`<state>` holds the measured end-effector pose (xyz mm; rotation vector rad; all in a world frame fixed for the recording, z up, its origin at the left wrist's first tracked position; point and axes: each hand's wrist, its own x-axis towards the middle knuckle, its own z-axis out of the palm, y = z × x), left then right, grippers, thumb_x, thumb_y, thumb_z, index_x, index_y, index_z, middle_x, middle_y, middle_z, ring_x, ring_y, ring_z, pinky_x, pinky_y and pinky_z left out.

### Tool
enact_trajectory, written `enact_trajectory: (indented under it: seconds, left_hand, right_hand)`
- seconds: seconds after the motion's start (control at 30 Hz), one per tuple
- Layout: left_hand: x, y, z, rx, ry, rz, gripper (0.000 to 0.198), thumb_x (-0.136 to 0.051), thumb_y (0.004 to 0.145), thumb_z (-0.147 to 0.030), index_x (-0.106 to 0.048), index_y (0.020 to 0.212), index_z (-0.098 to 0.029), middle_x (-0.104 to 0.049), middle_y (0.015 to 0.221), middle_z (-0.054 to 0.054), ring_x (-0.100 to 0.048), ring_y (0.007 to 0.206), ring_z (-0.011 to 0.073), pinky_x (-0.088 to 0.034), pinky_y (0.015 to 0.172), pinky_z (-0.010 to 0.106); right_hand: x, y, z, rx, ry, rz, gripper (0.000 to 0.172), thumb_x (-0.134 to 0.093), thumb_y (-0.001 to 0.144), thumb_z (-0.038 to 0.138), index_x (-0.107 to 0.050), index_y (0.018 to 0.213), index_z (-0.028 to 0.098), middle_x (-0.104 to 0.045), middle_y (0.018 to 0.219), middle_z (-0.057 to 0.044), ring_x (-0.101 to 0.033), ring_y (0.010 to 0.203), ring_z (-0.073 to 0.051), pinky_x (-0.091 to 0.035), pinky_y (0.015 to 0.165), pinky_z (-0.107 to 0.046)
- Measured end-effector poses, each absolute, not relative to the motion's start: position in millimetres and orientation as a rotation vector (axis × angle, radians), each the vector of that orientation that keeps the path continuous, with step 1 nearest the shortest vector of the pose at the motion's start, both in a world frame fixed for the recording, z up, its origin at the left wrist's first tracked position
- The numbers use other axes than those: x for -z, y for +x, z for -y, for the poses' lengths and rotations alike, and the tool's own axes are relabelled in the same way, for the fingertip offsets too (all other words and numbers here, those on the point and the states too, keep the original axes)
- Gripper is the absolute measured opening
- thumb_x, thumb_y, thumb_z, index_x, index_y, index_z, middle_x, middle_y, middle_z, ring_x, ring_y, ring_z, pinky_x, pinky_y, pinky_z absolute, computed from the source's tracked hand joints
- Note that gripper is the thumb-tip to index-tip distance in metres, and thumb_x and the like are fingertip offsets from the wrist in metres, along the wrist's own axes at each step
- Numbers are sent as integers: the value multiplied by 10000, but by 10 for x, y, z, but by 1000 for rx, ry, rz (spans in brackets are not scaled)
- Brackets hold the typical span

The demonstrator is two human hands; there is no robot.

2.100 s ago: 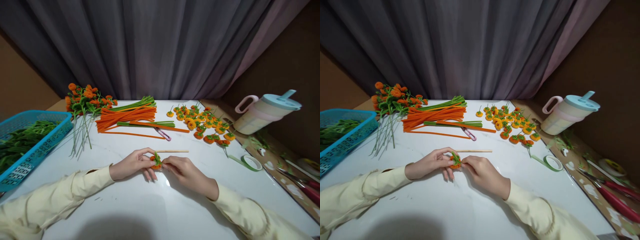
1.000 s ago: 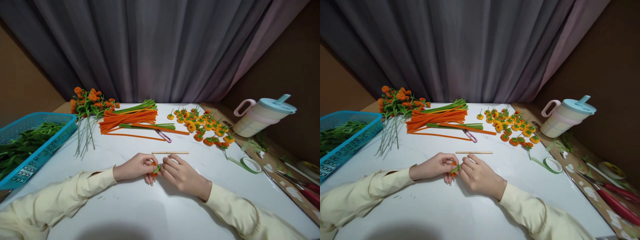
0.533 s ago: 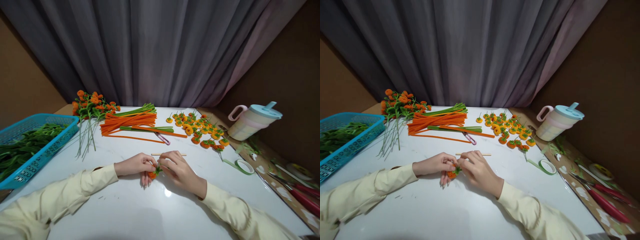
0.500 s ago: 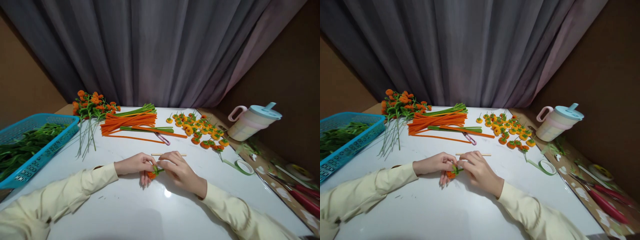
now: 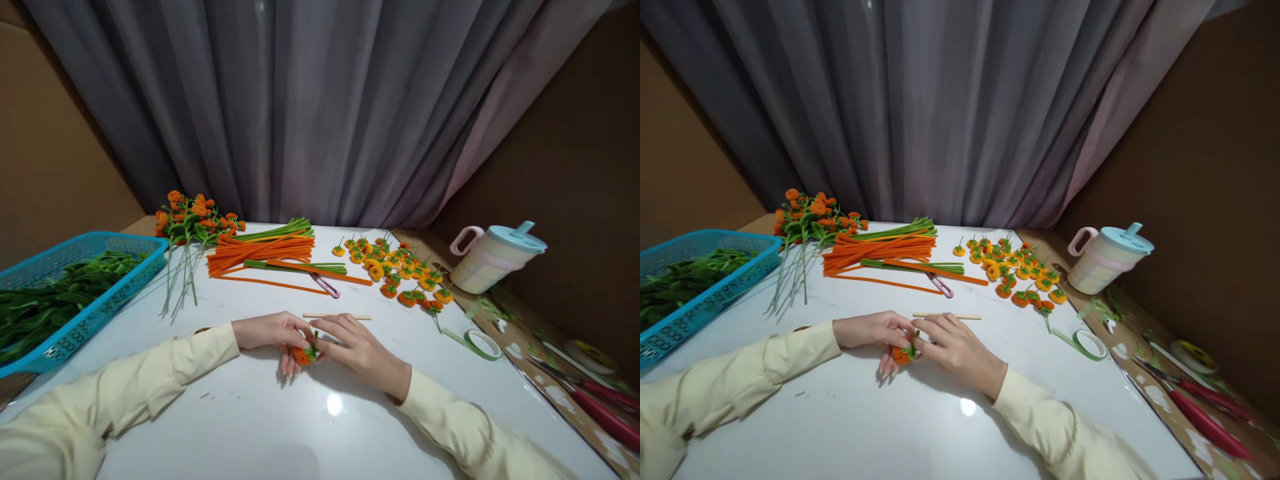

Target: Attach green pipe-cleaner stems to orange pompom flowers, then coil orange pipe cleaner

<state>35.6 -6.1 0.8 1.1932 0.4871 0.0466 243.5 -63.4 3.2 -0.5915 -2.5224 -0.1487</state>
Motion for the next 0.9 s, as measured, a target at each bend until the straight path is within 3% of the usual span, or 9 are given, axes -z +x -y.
enact_trajectory:
  seconds: [0.1,0.23,0.37,0.5,0.6,0.73,0.9]
  left_hand:
    - [-6,362,90,-54,1128,-461,223,-655,732,-306,-562,819,-124,-666,578,53,-634,475,152,-460,417,195]
    - [42,374,140,-137,1072,-452,222,-654,733,-285,-533,851,-141,-673,592,59,-655,516,173,-461,441,203]
    - [73,394,168,-312,1036,-481,222,-642,749,-287,-510,851,-140,-692,656,82,-655,530,158,-486,494,212]
    - [54,418,197,-407,1007,-541,227,-626,769,-296,-510,865,-126,-692,669,95,-652,542,137,-489,517,193]
    - [35,449,248,-445,1014,-575,258,-628,773,-323,-507,880,-122,-690,675,93,-644,532,128,-490,523,195]
    - [25,495,340,-561,1179,-612,312,-632,766,-386,-464,872,-146,-674,649,54,-640,527,139,-499,523,227]
    - [-23,472,429,-657,1529,-689,220,-521,843,-368,-466,863,-156,-639,636,20,-628,561,129,-508,576,242]
  right_hand:
    - [-22,2401,649,-68,-647,2439,141,-433,932,198,-565,920,149,-606,958,-109,-522,910,-183,-428,732,-319]
    - [-3,2355,652,-609,-774,2215,251,-462,919,344,-578,804,154,-603,780,-58,-549,752,-154,-451,689,-294]
    - [23,2350,614,-960,-983,1979,284,-528,870,414,-561,768,151,-614,733,-30,-573,665,-134,-466,611,-248]
    - [28,2384,602,-478,-938,2124,154,-491,910,284,-578,908,156,-635,869,-63,-566,842,-180,-439,741,-314]
    - [34,2397,621,-22,-840,2322,157,-417,934,169,-554,1002,134,-629,975,-104,-514,985,-223,-398,804,-361]
    - [79,2399,635,224,-848,2443,218,-330,944,124,-537,879,107,-601,820,-106,-517,775,-196,-411,675,-317]
    - [47,2416,663,96,-840,2484,279,-253,943,117,-481,785,149,-539,697,-57,-455,593,-160,-364,542,-273]
